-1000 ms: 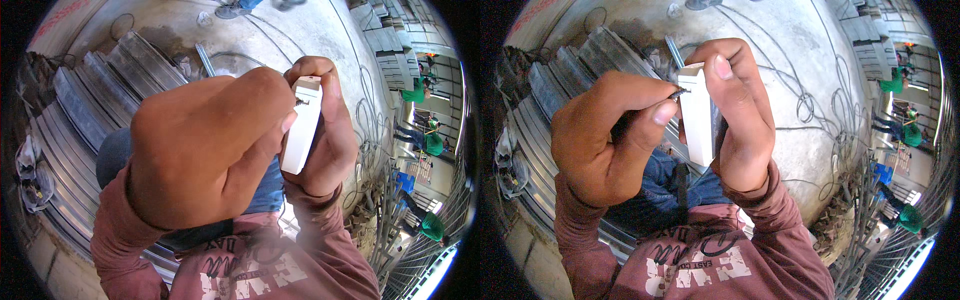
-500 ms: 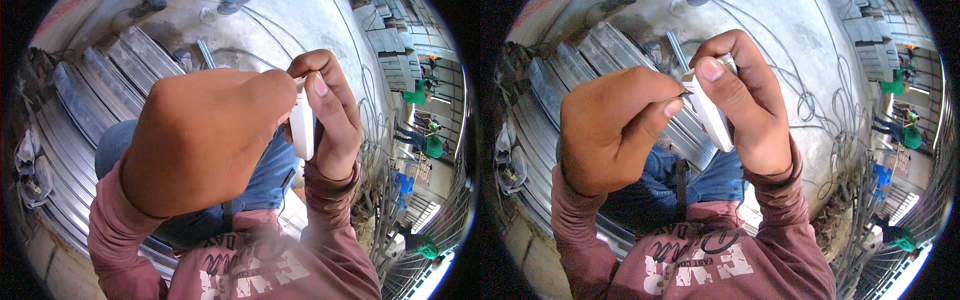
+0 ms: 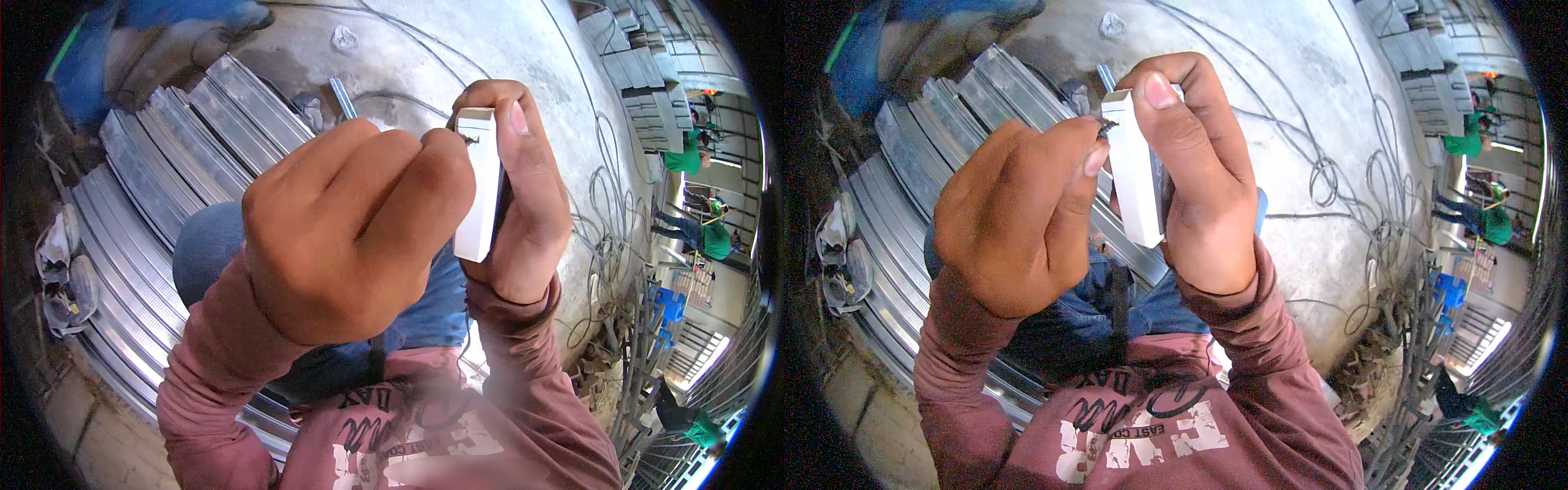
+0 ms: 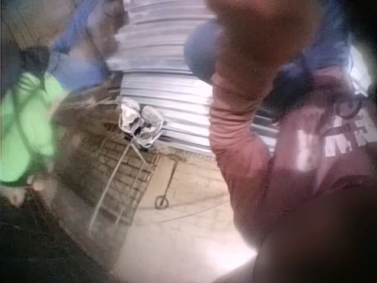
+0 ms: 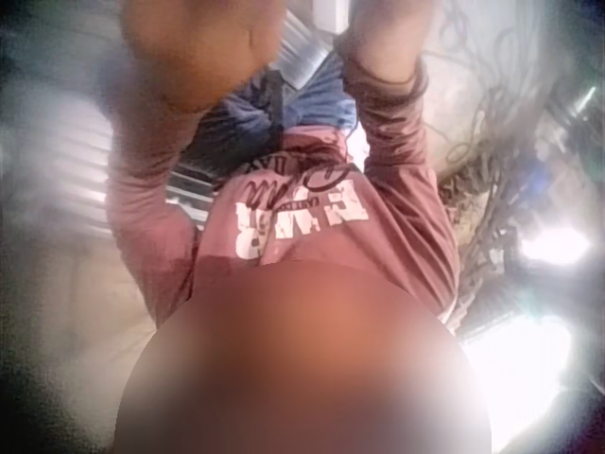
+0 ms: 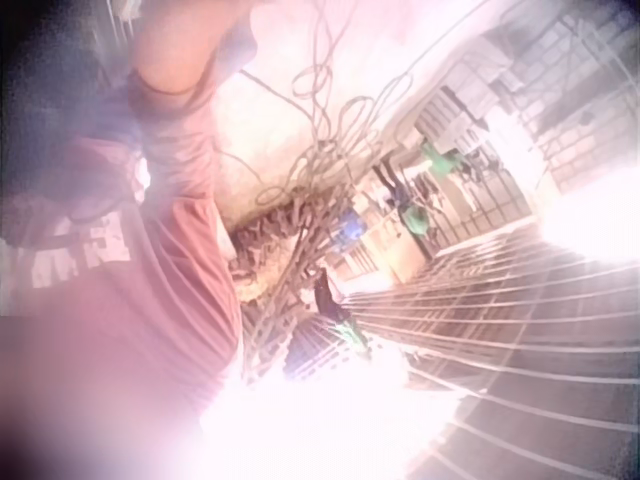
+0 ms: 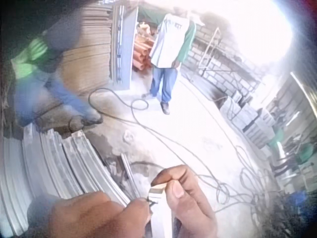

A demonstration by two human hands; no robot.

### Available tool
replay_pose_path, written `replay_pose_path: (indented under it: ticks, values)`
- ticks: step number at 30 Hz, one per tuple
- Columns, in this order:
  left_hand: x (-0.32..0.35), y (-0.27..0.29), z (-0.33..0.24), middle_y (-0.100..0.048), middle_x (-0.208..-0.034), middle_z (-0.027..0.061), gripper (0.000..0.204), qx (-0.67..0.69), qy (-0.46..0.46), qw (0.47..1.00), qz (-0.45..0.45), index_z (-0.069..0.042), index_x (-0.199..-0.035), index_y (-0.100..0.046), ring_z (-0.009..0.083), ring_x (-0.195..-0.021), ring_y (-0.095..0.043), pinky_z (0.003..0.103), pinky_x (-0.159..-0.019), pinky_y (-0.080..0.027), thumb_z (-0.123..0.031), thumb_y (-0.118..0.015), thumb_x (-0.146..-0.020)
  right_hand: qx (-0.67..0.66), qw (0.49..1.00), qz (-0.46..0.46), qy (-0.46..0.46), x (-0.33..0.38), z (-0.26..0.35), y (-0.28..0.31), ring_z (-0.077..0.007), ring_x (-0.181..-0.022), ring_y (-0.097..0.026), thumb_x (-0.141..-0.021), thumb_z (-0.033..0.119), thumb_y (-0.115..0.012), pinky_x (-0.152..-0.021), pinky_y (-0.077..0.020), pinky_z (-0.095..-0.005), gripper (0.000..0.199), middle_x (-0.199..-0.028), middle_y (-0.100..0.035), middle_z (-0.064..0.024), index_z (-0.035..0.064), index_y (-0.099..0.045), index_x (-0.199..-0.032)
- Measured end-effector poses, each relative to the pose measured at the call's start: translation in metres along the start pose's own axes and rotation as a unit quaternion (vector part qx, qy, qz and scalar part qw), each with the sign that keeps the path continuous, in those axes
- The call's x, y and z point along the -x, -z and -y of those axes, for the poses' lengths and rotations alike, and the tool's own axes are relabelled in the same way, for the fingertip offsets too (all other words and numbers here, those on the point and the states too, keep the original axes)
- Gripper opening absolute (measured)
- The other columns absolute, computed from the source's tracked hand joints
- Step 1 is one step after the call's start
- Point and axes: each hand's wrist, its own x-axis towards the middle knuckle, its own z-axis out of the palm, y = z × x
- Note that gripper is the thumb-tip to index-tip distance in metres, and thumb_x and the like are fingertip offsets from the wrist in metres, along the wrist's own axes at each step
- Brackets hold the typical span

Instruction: The person holds a small white rectangular device and uses a screwdriver to remove screws from its casing. They then open the casing to reveal the internal red and black components and continue to manipulate the device.

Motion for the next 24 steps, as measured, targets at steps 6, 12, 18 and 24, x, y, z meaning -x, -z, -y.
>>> replay_pose_path:
  ticks: [6, 12, 18, 24]
  values:
    - [0.000, 0.002, 0.000, -0.066, -0.085, 0.0148, 0.014, 0.025, 0.015, 1.000, -0.007, 0.004, -0.098, -0.062, 0.0288, -0.061, -0.060, 0.036, -0.055, -0.048, 0.004, -0.067, -0.084, -0.034, 0.999, -0.006, -0.004, 0.000, -0.003, -0.003, -0.0050, -0.062, -0.049, -0.102, 0.026, -0.045, -0.054, -0.0381, -0.0196, 0.023, -0.081, -0.057, -0.0014, 0.0045, -0.054, -0.101]
    - [-0.008, 0.015, 0.007, -0.065, -0.077, 0.0117, 0.006, 0.166, 0.089, 0.980, 0.060, -0.002, -0.093, -0.065, 0.0262, -0.062, -0.062, 0.033, -0.058, -0.047, -0.005, -0.066, -0.087, 0.044, 0.995, 0.050, -0.070, 0.000, 0.016, 0.013, -0.0054, -0.069, -0.051, -0.100, 0.024, -0.048, -0.059, -0.0396, -0.0191, 0.023, -0.084, -0.058, -0.0018, 0.0030, -0.056, -0.101]
    - [-0.005, 0.011, 0.011, -0.064, -0.075, 0.0111, 0.003, 0.187, 0.120, 0.970, 0.104, -0.002, -0.089, -0.065, 0.0255, -0.062, -0.062, 0.032, -0.058, -0.046, -0.003, -0.066, -0.086, 0.183, 0.981, 0.048, -0.036, -0.003, 0.006, 0.019, -0.0072, -0.051, -0.049, -0.097, 0.033, -0.048, -0.046, -0.0369, -0.0190, 0.033, -0.072, -0.056, -0.0029, 0.0017, -0.051, -0.104]
    - [-0.001, -0.002, 0.013, -0.064, -0.079, 0.0125, 0.007, 0.113, 0.087, 0.987, 0.073, -0.001, -0.091, -0.064, 0.0308, -0.067, -0.063, 0.037, -0.060, -0.049, -0.001, -0.064, -0.085, 0.095, 0.990, 0.065, -0.085, -0.007, -0.004, 0.038, -0.0073, -0.083, -0.050, -0.100, 0.020, -0.052, -0.076, -0.0405, -0.0221, 0.017, -0.090, -0.055, -0.0001, 0.0039, -0.054, -0.106]
